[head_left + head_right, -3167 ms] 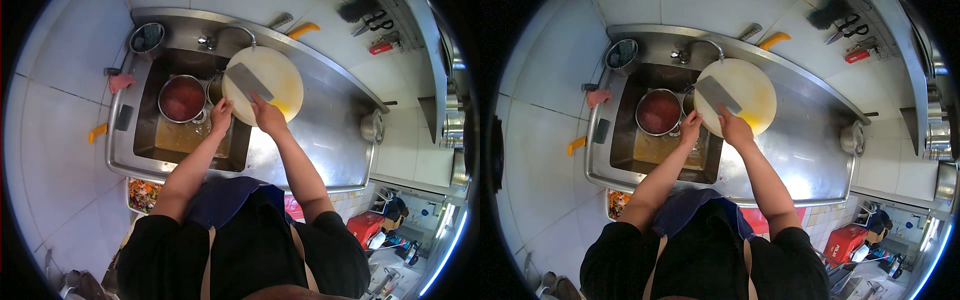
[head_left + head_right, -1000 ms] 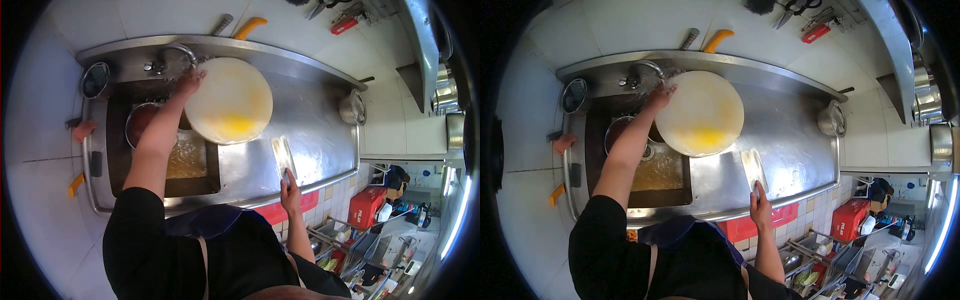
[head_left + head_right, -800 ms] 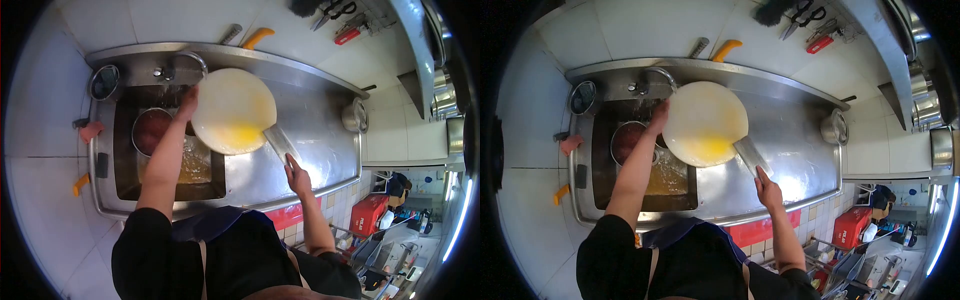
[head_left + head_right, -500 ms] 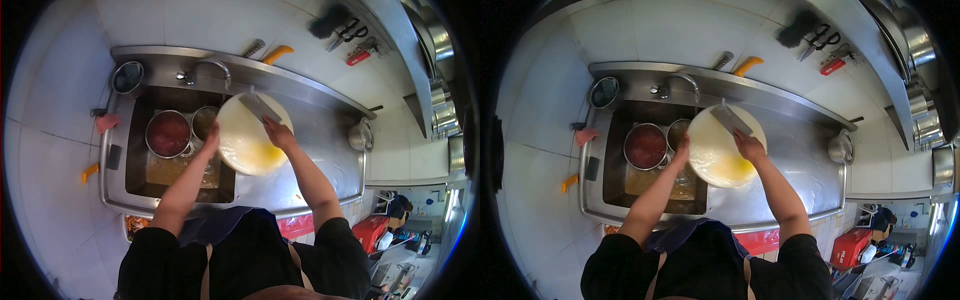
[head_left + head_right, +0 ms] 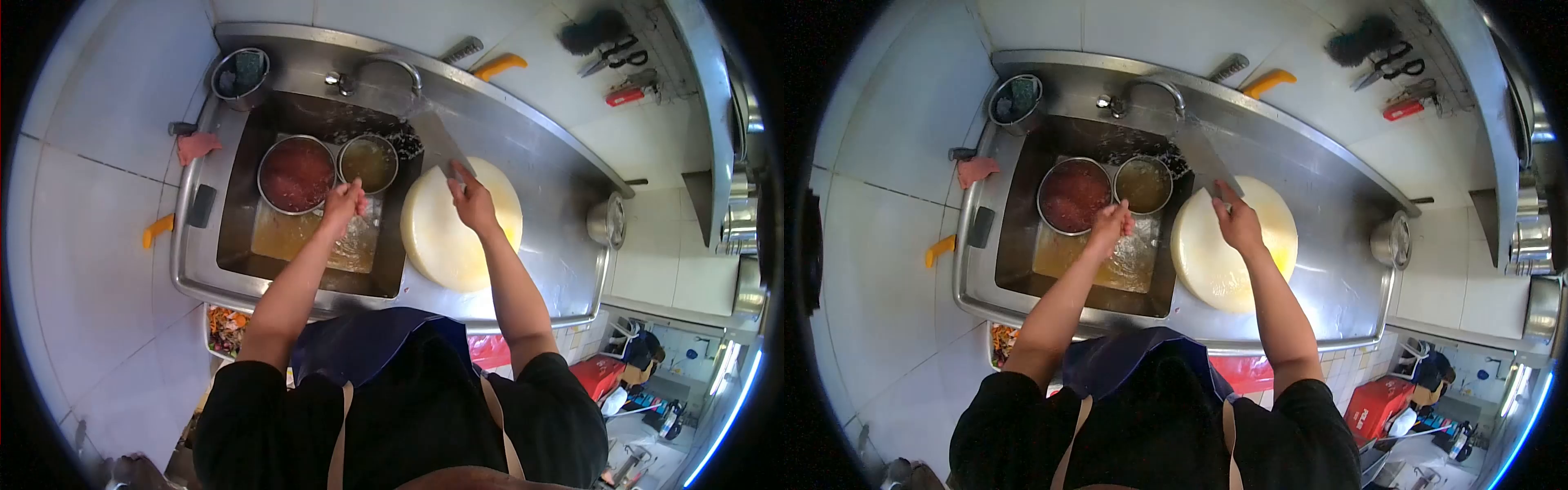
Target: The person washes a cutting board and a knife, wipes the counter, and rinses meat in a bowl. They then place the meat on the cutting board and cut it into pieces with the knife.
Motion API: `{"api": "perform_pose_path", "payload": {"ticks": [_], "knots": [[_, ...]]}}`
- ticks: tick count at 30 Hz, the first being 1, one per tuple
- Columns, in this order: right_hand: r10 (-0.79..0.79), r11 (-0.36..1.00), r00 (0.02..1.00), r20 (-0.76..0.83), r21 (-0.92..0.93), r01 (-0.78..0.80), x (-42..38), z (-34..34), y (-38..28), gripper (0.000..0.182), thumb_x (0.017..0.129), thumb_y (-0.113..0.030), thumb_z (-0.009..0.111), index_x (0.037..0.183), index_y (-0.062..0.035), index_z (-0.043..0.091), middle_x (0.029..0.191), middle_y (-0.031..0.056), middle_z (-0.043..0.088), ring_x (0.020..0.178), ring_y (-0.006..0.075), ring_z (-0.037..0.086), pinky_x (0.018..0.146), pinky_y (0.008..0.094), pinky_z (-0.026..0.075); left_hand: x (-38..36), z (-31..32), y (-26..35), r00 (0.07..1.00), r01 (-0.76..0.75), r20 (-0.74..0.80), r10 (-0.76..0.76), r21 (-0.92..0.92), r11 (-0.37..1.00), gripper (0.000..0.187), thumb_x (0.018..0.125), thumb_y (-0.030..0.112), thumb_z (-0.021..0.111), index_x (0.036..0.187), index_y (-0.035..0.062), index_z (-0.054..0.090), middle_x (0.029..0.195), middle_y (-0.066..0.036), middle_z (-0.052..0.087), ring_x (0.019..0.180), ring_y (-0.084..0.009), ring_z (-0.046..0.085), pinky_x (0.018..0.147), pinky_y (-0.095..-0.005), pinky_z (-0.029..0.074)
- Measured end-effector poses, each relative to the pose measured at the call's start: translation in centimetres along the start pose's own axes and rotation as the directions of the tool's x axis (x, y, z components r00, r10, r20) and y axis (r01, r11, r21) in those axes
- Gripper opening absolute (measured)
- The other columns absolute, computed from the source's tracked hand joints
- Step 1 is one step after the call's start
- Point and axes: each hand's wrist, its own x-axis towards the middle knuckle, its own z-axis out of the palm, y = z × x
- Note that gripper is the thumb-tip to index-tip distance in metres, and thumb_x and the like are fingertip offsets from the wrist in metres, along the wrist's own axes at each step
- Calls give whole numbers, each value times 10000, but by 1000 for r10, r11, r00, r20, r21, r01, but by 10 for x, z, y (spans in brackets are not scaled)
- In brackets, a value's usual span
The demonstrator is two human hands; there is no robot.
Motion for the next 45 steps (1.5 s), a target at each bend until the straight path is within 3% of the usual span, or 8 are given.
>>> {"api": "perform_pose_path", "payload": {"ticks": [6, 14, 22, 35, 36, 39, 42, 45], "knots": [[276, 919, 941, -196, 341, -198, -109, 0, 63, 564, 1002, -295, 680, 1530, -160, 532, 588, 10, 491, 541, 93, 420, 528, 282, 376, 91, 58, 56, 987, -113, 115, 111, 8, 994, 288, 1061, 371, 621, 976, 98, 652, 831, -39, 700, 669, -132, 638, 652, -303, 537], [475, 879, 859, -191, 138, -456, -211, 8, 90, 556, 937, -299, 741, 1453, -152, 593, 731, 176, 659, 628, 317, 646, 632, 423, 510, 186, 157, 149, 984, -172, 28, 174, -51, 984, 123, 973, 140, 702, 1065, 59, 691, 949, -56, 721, 808, -168, 684, 763, -317, 609], [321, 930, 882, -344, -64, -363, -189, 32, 97, 472, 904, -182, 731, 1370, -162, 655, 1049, 176, 702, 927, 377, 681, 793, 478, 541, 170, 156, 159, 941, 158, 285, -182, 104, 982, 848, 1008, 648, 531, 1589, 59, 343, 1604, -201, 413, 1529, -302, 312, 1253, -522, 198], [-10, 982, 868, -497, -168, -85, -157, 61, 77, 334, 871, -105, 680, 1202, -74, 700, 1258, 167, 623, 1139, 372, 578, 960, 500, 454, 105, 127, 186, 715, 293, 681, -157, -88, 952, 748, 1070, 621, 399, 1563, 59, 429, 1581, -216, 460, 1496, -320, 396, 1241, -462, 279], [-46, 989, 889, -455, -149, -25, -159, 68, 72, 325, 854, -107, 683, 1177, -70, 699, 1253, 166, 621, 1144, 372, 575, 970, 498, 450, 109, 130, 192, 802, -127, 589, 98, 9, 992, 692, 1069, 581, 451, 1509, 48, 496, 1511, -207, 534, 1429, -304, 478, 1213, -453, 327], [-106, 993, 900, -423, -100, 69, -165, 89, 66, 309, 819, -117, 686, 1127, -89, 686, 1251, 157, 615, 1150, 371, 568, 993, 497, 438, 106, 143, 219, 693, -702, 489, 530, 291, 650, 469, 1029, 416, 634, 1347, 71, 657, 1320, -150, 689, 1232, -284, 645, 1122, -458, 441], [-79, 990, 906, -415, -139, 23, -163, 92, 63, 319, 844, -140, 667, 1160, -95, 661, 1265, 145, 608, 1166, 365, 559, 1000, 491, 430, 121, 146, 234, 99, -575, 790, 605, 541, -613, 353, 936, 328, 704, 1232, 136, 719, 1241, -112, 702, 1104, -337, 653, 1047, -476, 472], [-66, 992, 910, -410, -122, 17, -165, 93, 64, 310, 850, -151, 665, 1154, -93, 660, 1257, 143, 611, 1169, 363, 556, 998, 491, 429, 129, 146, 241, 391, -461, 834, 389, 544, -701, 352, 927, 326, 702, 1214, 123, 720, 1202, -110, 715, 1111, -338, 649, 1025, -492, 477]]}}
